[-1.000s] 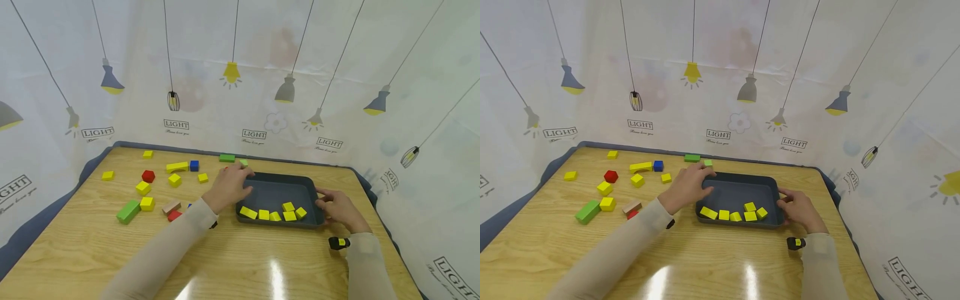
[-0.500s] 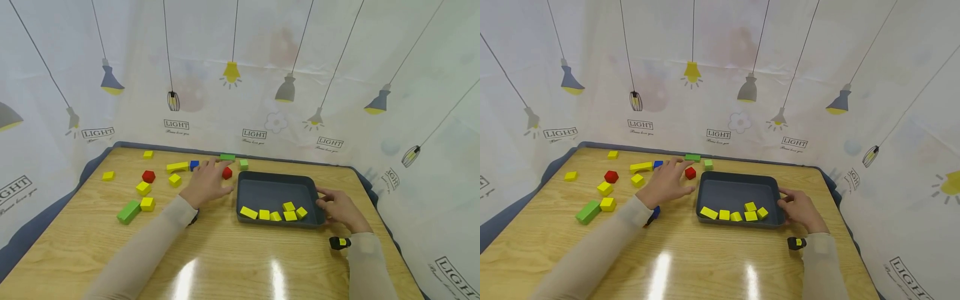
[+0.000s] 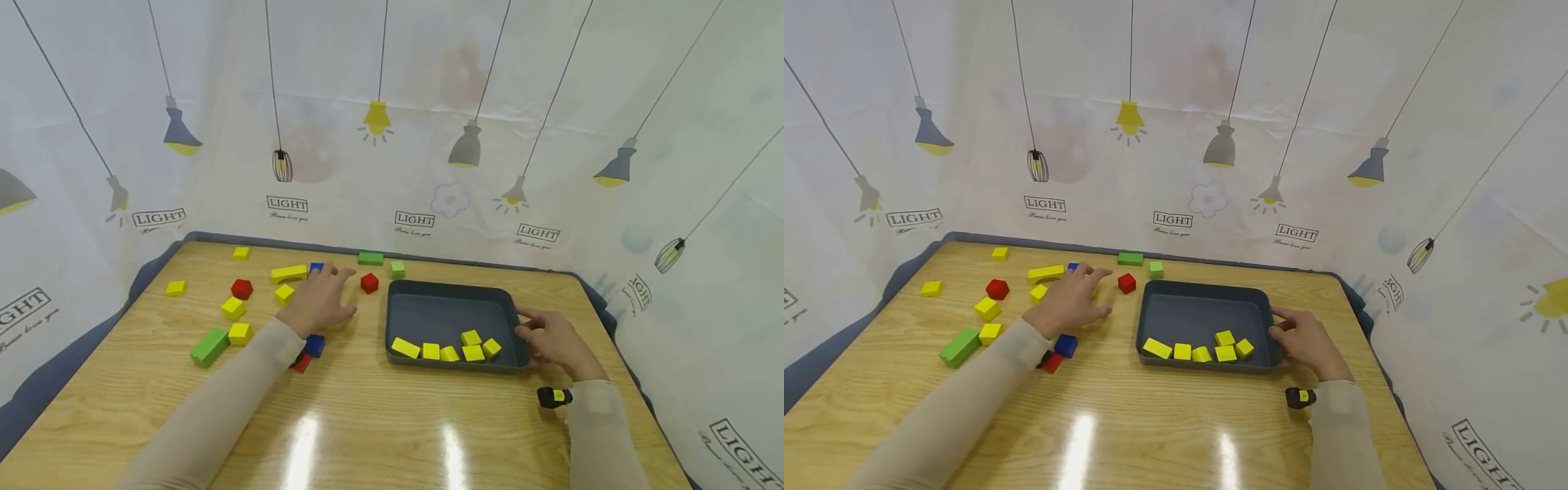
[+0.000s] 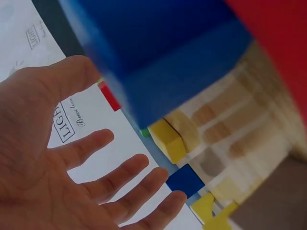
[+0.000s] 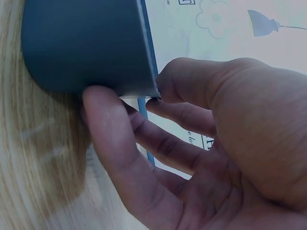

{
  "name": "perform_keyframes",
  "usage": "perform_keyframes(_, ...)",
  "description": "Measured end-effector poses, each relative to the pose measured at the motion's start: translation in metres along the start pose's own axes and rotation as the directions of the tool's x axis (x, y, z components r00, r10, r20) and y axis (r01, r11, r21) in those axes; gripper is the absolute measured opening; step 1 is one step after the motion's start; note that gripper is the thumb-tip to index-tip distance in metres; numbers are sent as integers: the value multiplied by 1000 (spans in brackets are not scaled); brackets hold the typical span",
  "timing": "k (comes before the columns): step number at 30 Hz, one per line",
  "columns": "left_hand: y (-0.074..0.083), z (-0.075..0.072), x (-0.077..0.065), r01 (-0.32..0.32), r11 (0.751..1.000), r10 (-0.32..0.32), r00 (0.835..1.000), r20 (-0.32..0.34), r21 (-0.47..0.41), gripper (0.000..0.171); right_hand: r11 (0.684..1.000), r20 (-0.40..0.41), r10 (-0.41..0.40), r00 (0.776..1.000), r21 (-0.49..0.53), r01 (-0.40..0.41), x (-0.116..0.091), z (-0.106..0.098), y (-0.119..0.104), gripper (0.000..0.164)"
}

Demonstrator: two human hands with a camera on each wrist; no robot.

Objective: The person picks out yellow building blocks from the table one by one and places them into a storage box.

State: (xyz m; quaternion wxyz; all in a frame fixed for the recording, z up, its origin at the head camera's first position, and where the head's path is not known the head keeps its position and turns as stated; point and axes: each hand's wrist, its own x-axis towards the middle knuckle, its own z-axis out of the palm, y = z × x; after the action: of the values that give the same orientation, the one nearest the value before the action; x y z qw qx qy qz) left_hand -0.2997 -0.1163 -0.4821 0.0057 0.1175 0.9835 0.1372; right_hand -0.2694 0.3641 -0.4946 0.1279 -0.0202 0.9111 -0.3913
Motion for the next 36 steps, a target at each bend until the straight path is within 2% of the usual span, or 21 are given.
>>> perform_keyframes(7, -6, 1, -2, 3, 1000, -3, 1000, 28, -15, 68, 1000, 1, -2, 1000, 1, 2, -2, 0, -1, 65)
perform_keyframes(15, -8, 0, -3, 18, 997, -14, 999, 50, -80, 57, 1000, -2, 1, 1000, 1, -1, -3, 1, -1, 65)
perform_keyframes(23, -10, -2, -2, 65, 990, -55, 995, 82, -126, 41, 1000, -3, 16, 1000, 11, -16, -3, 1, -2, 65)
perform_keyframes(36, -10, -4, 1, 47, 990, -34, 994, 101, -131, 31, 999, 0, 21, 1000, 28, -21, -2, 1, -1, 65)
